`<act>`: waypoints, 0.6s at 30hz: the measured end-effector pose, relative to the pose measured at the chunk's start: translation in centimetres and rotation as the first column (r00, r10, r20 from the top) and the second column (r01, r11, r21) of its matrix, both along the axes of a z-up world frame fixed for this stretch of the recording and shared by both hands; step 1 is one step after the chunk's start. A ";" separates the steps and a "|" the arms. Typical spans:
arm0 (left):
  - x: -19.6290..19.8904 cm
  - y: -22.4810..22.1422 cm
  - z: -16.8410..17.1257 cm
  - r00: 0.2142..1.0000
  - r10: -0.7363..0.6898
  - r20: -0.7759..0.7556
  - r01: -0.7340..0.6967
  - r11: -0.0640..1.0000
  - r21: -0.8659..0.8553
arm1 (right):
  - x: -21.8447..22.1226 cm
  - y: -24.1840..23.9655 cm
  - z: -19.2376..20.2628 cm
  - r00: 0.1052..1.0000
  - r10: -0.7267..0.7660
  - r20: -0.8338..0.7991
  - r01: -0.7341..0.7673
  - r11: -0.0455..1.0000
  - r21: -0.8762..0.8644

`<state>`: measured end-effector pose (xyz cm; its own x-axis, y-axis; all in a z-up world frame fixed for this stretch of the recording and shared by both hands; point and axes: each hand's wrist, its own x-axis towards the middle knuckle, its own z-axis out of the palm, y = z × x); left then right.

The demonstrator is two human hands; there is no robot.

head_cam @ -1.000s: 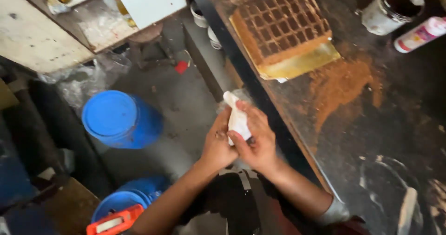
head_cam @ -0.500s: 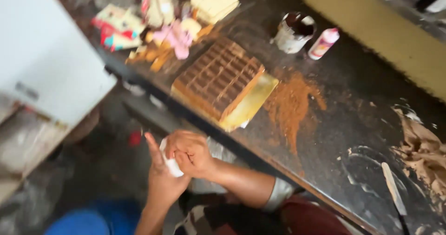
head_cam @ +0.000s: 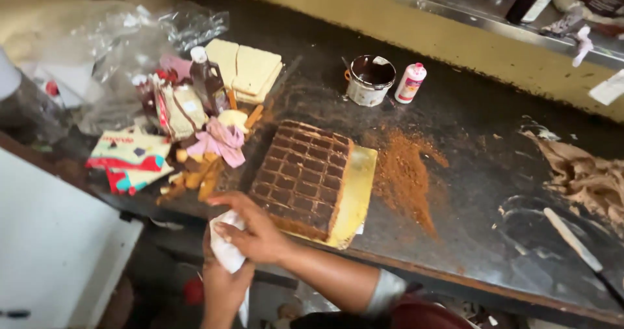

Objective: The person rolls a piece of cake in cocoa powder, spreads frosting on it, and rolls it up. They then place a chocolate cake on the counter, roll a paper cone, and fill it with frosting using a spatula.

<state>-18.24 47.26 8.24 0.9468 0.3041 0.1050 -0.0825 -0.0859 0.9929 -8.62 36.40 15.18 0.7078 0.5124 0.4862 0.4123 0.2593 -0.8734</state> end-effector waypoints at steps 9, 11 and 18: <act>7.9 5.4 3.2 0.881 -0.468 0.064 0.470 0.856 -0.215 | 5.6 1.8 0.4 0.981 -0.095 -0.168 0.124 0.978 0.170; 9.1 4.5 4.5 0.959 -0.242 0.150 0.191 0.938 0.290 | 5.0 2.1 1.2 0.909 -0.360 0.209 0.355 0.933 0.061; 12.4 8.7 3.5 0.710 -0.693 0.125 0.704 0.702 -0.107 | 4.9 3.3 -1.5 0.886 -0.367 -0.283 0.410 0.906 0.107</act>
